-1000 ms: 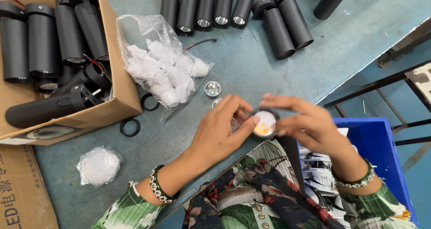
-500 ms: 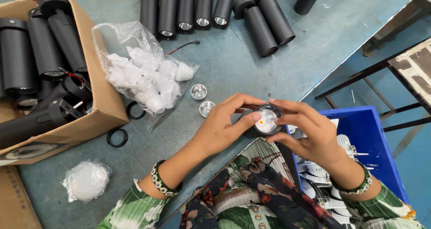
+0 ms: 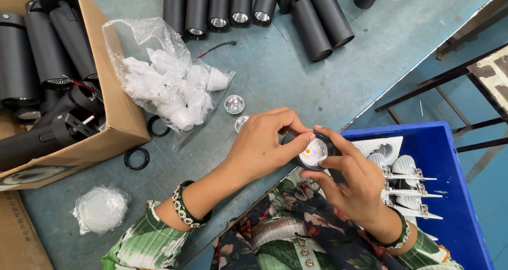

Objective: The person assembles a black cylindrical light fixture by inserting a plastic reflector and lens assembly into the casing, using their hands to align and press the components together.

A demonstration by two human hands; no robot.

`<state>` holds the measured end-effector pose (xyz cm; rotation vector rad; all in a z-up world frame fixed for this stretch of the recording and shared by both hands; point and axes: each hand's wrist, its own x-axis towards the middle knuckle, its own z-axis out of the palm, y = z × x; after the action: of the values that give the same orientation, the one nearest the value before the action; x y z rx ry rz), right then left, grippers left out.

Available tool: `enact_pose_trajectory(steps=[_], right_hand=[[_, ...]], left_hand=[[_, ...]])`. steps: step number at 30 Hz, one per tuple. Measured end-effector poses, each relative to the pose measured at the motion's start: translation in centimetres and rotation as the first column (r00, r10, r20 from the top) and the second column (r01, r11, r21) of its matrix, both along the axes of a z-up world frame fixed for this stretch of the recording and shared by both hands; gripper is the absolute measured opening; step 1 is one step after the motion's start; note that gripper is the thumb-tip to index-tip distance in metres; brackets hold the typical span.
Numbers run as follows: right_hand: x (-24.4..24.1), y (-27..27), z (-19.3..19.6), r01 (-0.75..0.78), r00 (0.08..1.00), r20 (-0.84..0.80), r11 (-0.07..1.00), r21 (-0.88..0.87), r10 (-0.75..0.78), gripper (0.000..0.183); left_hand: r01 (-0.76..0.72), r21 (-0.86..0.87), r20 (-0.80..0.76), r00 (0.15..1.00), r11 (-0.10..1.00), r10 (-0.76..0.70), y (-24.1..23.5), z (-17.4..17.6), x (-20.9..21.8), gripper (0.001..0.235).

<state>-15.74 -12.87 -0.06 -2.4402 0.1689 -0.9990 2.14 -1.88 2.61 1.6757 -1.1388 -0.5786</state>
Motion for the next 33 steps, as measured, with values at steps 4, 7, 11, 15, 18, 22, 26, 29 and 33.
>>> enact_pose_trajectory(steps=[4, 7, 11, 15, 18, 22, 26, 29, 33], right_hand=[[-0.2, -0.1, -0.1, 0.000, 0.999, -0.039, 1.000, -0.001, 0.000, 0.038], [-0.1, -0.3, -0.5, -0.052, 0.999, 0.012, 0.999, 0.014, 0.052, 0.035], [-0.1, -1.6, -1.1, -0.115, 0.993, -0.002, 0.993, 0.028, 0.115, 0.034], [1.2, -3.0, -2.1, -0.324, 0.946, 0.140, 0.839, 0.438, 0.292, 0.046], [1.5, -3.7, -2.2, -0.275, 0.957, 0.189, 0.895, 0.350, 0.220, 0.036], [1.3, -4.2, -1.0, -0.180, 0.983, 0.067, 0.970, 0.162, 0.171, 0.023], [1.3, -3.3, -0.6, -0.151, 0.988, 0.055, 0.983, 0.105, 0.146, 0.030], [1.8, -2.9, -0.5, -0.142, 0.987, 0.073, 0.990, 0.019, 0.141, 0.045], [2.3, -3.0, -0.7, -0.122, 0.991, 0.058, 0.992, -0.024, 0.124, 0.048]], left_hand=[[0.009, -0.030, 0.017, 1.000, 1.000, -0.008, -0.3, -0.3, 0.1, 0.021], [-0.014, -0.090, 0.028, 0.999, 0.996, 0.017, -0.4, -0.8, -0.2, 0.021], [-0.060, -0.119, 0.093, 0.993, 0.991, 0.071, -0.7, -1.2, -0.4, 0.024], [-0.050, -0.208, 0.051, 0.997, 0.977, 0.062, -0.4, -1.2, -0.6, 0.023], [-0.097, -0.192, 0.012, 0.995, 0.977, 0.101, -0.1, -1.1, -0.6, 0.021], [-0.122, -0.140, 0.049, 0.990, 0.983, 0.130, 0.3, -0.5, -0.1, 0.022], [-0.007, -0.090, 0.170, 0.985, 0.996, 0.023, -0.5, -0.6, 1.2, 0.023], [0.136, -0.028, 0.017, 0.991, 0.990, -0.136, -1.6, -0.8, 2.7, 0.027], [0.214, 0.053, -0.101, 0.973, 0.975, -0.208, -1.5, -1.2, 3.0, 0.038]])
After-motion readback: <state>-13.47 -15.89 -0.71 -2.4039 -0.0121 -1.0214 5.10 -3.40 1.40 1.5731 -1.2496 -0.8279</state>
